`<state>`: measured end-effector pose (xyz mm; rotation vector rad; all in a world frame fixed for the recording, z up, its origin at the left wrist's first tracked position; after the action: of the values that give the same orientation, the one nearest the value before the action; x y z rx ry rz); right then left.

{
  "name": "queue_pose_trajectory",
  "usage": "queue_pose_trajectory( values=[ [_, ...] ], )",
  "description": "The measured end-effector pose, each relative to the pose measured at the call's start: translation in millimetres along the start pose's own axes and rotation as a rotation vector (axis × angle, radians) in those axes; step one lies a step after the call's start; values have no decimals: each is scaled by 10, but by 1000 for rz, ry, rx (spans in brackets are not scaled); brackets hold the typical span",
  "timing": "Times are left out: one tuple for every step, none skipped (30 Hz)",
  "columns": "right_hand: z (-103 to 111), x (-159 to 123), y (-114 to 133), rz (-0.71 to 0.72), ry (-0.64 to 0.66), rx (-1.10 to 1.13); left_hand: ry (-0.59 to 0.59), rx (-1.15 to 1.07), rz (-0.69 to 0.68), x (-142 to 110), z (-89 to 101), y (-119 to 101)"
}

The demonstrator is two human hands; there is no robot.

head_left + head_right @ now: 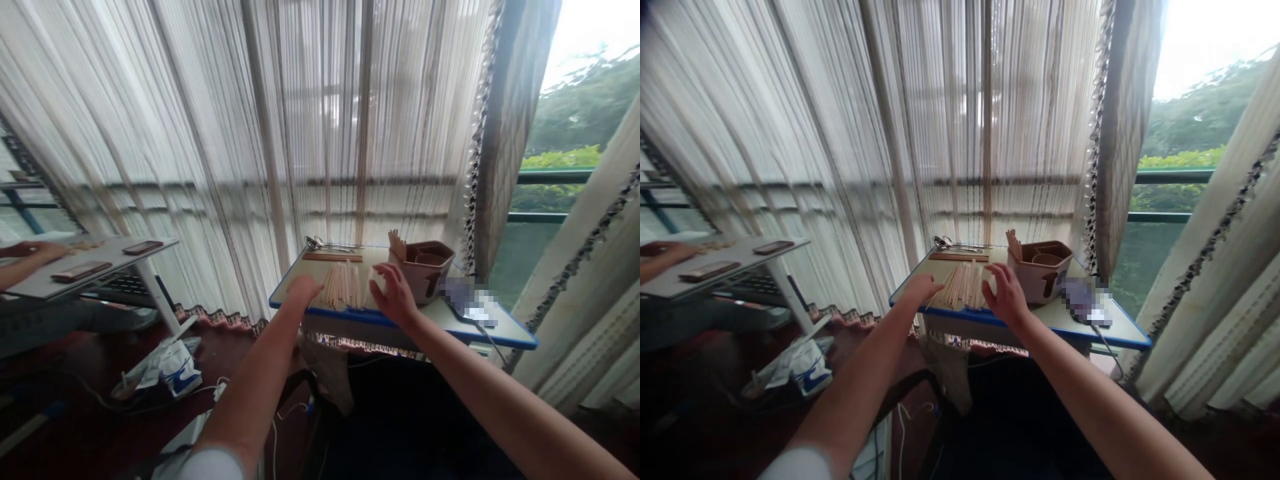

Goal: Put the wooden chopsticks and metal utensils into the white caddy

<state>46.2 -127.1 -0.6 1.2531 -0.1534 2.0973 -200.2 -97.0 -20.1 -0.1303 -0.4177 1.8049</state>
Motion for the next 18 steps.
queue_pose_trajectory(
  values=[
    [-141, -100, -14, -15, 88, 15, 48, -2, -10, 23, -8, 44],
    [-264, -192, -39, -52, 152, 18, 75, -9, -24, 31, -25, 67],
    [-368, -271, -65, -82, 198, 2, 79, -15, -32, 29, -47, 76],
    [-449, -333, -82, -86, 228, -21, 71, -20, -33, 21, -72, 78],
    [-510, -378, -94, -85, 244, -35, 56, -28, -33, 11, -98, 75],
    [-551, -405, -104, -91, 243, -63, 38, -37, -32, 2, -122, 74],
    [-575, -418, -112, -104, 236, -93, 26, -48, -34, -2, -142, 76],
    [-589, -419, -120, -126, 228, -123, 27, -59, -42, 1, -158, 81],
    [-596, -413, -126, -153, 227, -153, 36, -70, -52, 10, -168, 91],
    [-598, -404, -131, -177, 232, -177, 55, -78, -62, 25, -172, 106],
    [-600, -393, -133, -188, 250, -188, 81, -81, -69, 45, -170, 123],
    [-602, -384, -131, -185, 272, -190, 109, -79, -71, 68, -165, 142],
    [-603, -377, -130, -177, 294, -188, 133, -76, -71, 89, -155, 159],
    [-602, -372, -130, -171, 311, -185, 147, -74, -66, 108, -144, 175],
    [-602, -370, -134, -169, 325, -184, 152, -76, -61, 122, -134, 186],
    [-604, -370, -141, -173, 335, -183, 148, -82, -58, 131, -127, 193],
    [-607, -371, -151, -180, 342, -183, 129, -93, -55, 134, -123, 194],
    [-611, -371, -162, -190, 342, -183, 103, -102, -55, 133, -123, 191]
  ],
)
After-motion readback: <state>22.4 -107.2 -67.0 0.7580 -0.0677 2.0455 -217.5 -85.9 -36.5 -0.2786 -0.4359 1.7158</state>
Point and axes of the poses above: each hand's wrist, its own x-axis towards the middle knuckle, its own z-axis out of the back of the hand, y = z × x, the point moved 3 cm from there along x, towards the middle knuckle, and after that the axes turned 2 degrees about y, right-handed, at the moved point
